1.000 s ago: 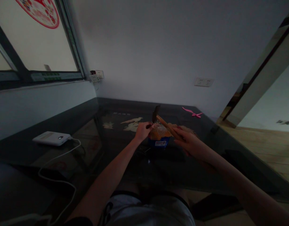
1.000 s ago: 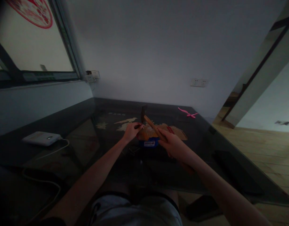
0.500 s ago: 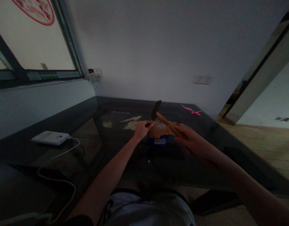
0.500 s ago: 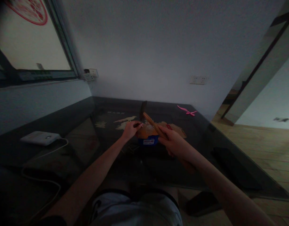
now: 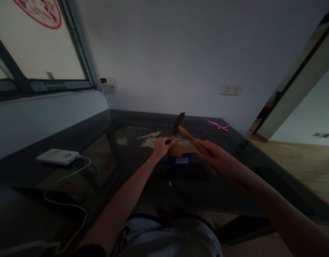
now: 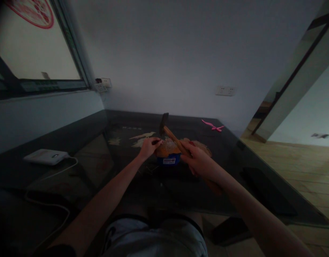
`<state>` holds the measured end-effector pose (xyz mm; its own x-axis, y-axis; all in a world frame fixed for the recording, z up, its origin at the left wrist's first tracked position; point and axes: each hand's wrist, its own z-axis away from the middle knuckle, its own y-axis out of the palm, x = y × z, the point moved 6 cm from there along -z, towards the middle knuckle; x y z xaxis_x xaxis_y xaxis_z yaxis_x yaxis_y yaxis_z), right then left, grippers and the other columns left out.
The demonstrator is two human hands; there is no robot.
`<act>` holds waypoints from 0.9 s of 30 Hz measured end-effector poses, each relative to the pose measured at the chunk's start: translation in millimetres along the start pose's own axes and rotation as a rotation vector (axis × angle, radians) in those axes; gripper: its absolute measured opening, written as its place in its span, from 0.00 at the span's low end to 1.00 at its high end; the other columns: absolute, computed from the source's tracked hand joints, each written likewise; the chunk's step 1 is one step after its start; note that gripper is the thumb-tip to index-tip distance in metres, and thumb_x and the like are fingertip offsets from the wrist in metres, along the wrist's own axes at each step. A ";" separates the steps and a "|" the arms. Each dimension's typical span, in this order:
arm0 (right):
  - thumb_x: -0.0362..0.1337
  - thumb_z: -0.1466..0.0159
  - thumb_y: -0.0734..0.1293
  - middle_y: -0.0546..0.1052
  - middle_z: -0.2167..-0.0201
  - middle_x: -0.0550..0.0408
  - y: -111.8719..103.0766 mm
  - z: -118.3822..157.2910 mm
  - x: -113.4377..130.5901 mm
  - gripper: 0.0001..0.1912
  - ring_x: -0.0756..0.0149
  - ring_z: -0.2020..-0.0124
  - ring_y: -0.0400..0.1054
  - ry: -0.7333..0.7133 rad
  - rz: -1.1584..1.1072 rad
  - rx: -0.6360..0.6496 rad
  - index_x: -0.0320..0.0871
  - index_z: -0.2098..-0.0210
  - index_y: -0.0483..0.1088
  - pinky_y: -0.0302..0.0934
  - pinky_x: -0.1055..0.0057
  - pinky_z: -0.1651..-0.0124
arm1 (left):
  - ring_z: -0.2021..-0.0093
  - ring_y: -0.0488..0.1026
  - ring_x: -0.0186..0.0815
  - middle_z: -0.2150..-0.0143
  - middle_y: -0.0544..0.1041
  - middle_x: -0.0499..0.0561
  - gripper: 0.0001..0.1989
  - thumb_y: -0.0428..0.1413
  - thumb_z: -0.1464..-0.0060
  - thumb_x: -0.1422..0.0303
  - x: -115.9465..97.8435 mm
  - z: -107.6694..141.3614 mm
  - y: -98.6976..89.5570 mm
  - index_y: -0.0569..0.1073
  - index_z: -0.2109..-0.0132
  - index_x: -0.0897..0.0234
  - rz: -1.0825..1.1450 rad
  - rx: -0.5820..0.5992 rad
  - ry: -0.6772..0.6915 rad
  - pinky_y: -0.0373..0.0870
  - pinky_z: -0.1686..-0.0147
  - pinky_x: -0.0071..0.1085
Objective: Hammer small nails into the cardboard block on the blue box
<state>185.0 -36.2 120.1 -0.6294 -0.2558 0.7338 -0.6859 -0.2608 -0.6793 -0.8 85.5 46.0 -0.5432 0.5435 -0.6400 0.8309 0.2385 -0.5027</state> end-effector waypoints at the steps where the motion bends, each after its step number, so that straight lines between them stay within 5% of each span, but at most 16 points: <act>1: 0.36 0.40 0.59 0.63 0.84 0.65 1.6 -0.8 -2.2 0.28 0.75 0.90 0.57 0.009 0.003 0.015 0.38 0.40 0.55 0.53 0.79 0.89 | 0.68 0.75 0.36 0.68 0.79 0.52 0.08 0.54 0.48 0.68 -0.3 0.0 0.0 0.77 0.65 0.65 -0.010 0.004 -0.001 0.70 0.65 0.29; 27: 0.35 0.40 0.59 0.64 0.84 0.64 1.1 0.7 -2.6 0.29 0.75 0.90 0.57 0.006 -0.019 0.004 0.38 0.39 0.54 0.53 0.79 0.89 | 0.68 0.74 0.36 0.68 0.79 0.52 0.08 0.55 0.48 0.68 0.7 -0.5 0.4 0.77 0.66 0.66 -0.025 0.022 0.000 0.69 0.65 0.30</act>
<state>186.2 -36.5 117.5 -0.6181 -0.2453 0.7469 -0.6966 -0.2694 -0.6650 -0.8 86.4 45.6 -0.5637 0.5376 -0.6271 0.8142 0.2339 -0.5314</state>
